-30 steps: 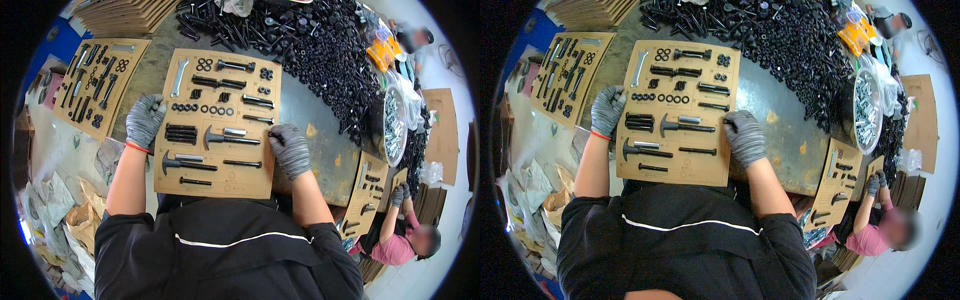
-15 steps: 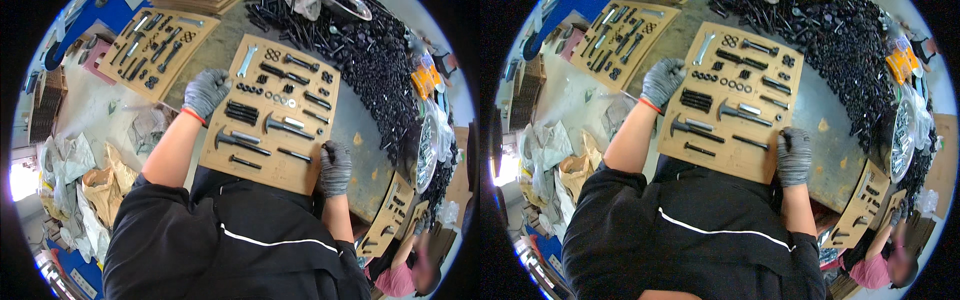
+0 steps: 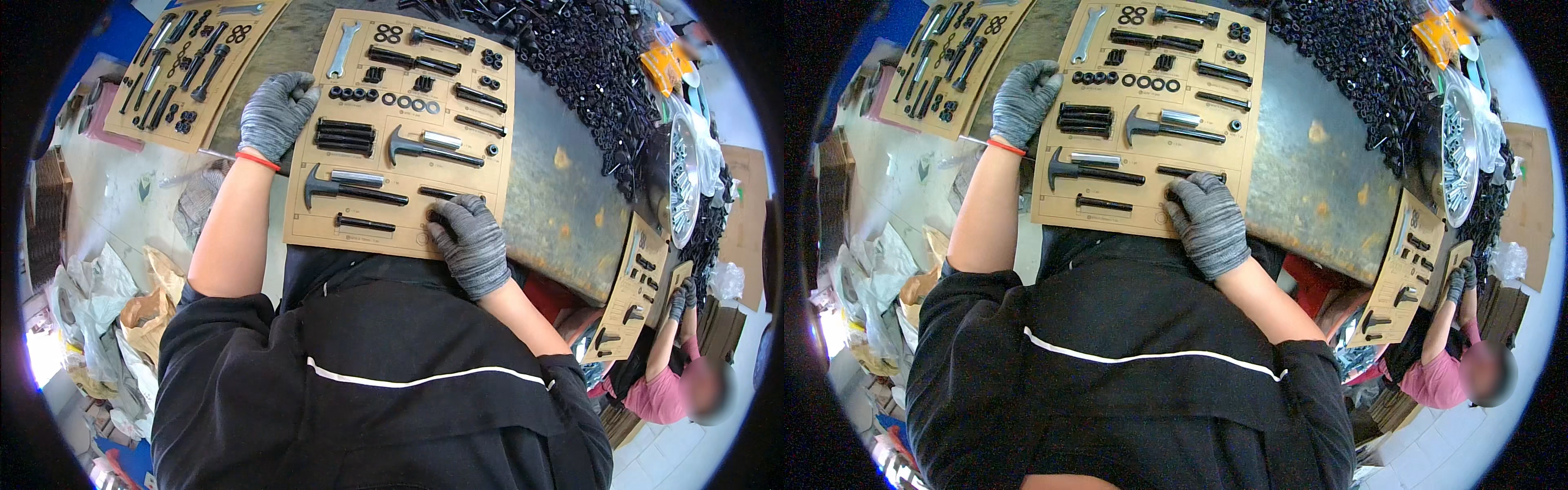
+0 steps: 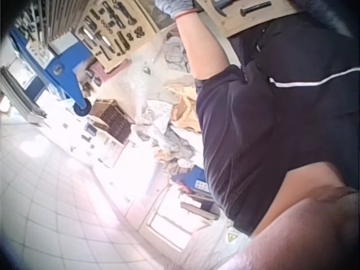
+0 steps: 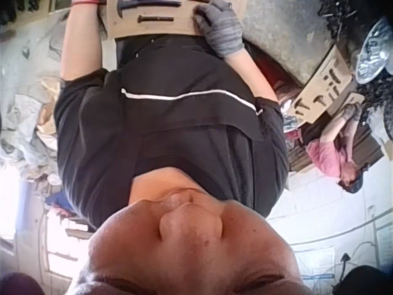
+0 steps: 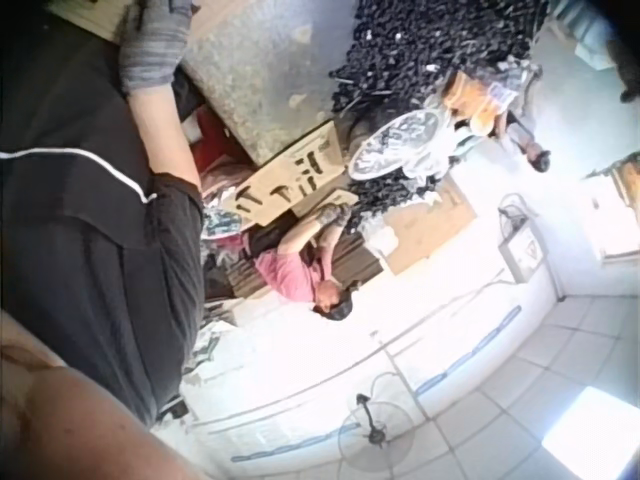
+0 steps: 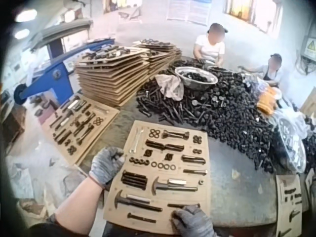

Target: The person sorts small black metal parts from a large pile on a table and places them into designated slots on a cardboard template. They repeatedly pick up bolts, nuts, and washers, arrange them on the template, and stack completed templates to the side.

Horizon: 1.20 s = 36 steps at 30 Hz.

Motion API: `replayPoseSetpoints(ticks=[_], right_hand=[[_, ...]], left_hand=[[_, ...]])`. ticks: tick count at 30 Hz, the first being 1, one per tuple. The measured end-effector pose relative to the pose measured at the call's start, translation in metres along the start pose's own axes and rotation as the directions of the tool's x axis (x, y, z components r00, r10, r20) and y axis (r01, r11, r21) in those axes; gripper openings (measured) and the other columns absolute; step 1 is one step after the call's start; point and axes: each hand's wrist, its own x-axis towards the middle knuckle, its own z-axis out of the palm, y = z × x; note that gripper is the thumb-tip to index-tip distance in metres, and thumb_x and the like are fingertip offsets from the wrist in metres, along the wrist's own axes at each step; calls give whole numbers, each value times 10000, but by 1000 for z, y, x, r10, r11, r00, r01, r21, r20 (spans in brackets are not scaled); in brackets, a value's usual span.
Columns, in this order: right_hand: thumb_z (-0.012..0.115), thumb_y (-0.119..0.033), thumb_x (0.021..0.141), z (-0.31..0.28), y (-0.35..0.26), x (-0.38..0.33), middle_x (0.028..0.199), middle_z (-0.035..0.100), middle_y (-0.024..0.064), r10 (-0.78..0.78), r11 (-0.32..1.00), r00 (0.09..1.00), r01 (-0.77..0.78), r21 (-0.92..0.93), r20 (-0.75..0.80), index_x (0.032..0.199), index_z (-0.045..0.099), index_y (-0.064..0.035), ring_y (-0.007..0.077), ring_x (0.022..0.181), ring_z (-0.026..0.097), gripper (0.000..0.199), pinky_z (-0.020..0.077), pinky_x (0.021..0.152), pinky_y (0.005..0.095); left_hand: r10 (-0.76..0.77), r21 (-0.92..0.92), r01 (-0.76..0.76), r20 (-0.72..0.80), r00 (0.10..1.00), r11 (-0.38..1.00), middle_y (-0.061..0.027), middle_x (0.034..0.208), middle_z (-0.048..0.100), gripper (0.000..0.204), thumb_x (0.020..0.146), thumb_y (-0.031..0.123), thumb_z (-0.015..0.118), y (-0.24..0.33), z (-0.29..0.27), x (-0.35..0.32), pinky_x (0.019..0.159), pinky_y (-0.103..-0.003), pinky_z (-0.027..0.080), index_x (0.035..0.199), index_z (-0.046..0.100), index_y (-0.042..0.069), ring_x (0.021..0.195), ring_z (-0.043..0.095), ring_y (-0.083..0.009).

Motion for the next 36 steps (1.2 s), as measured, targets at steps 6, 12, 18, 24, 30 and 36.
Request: replayPoseSetpoints(ticks=[6, 12, 18, 24, 30, 36], right_hand=[[696, -69, 772, -1, 4, -17, 889, 603, 165, 95, 988, 992, -105, 118, 86, 983, 644, -24, 335, 840, 604, 222, 519, 742, 400], [699, -149, 798, -6, -2, -9, 883, 619, 152, -80, 997, 992, 80, 3, 95, 959, 639, -40, 316, 819, 614, 204, 519, 721, 392], [694, -188, 844, -66, 49, 88, 1066, 639, 128, 316, 930, 942, -331, -159, -111, 1050, 673, -119, 269, 973, 628, 218, 521, 851, 387], [736, -181, 801, -68, 124, 185, 1087, 648, 131, 137, 923, 989, -105, -370, 60, 1098, 689, -155, 304, 985, 635, 302, 504, 917, 366], [719, -226, 825, -64, 112, 194, 1091, 670, 132, 244, 872, 962, -162, -462, 122, 1129, 679, -137, 288, 965, 650, 319, 536, 878, 364], [713, -169, 810, -48, 9, 90, 854, 641, 107, -93, 972, 987, 118, -205, 127, 905, 687, -61, 251, 748, 630, 146, 516, 683, 338]], left_hand=[[-31, 42, 30, 35, 999, 999, -64, 846, 661, 286, 843, 233, 713, -2, -1, 0, 735, -278, 509, 1055, 676, 45, 756, 601, -144], [17, 3, -17, 3, 1000, 1000, -69, 804, 634, 277, 822, 246, 708, -10, 4, 2, 694, -277, 512, 1042, 686, 79, 676, 581, -148], [-13, 32, 12, 35, 999, 999, -37, 812, 615, 241, 852, 172, 698, -1, -4, -2, 697, -249, 486, 1052, 659, 43, 707, 539, -102], [-46, -89, 45, -10, 999, 995, -25, 758, 599, 222, 820, 178, 716, -6, 3, 0, 654, -249, 501, 1020, 689, 88, 634, 534, -101], [32, -395, -63, -84, 996, 917, -28, 783, 610, 135, 807, 68, 700, 15, -18, -24, 676, -244, 492, 940, 679, 50, 671, 557, -116], [534, 107, -553, 166, 829, 826, -71, 1109, 599, 190, 654, 208, 773, 68, -74, -93, 967, -439, 414, 812, 683, 155, 1155, 517, -347]])
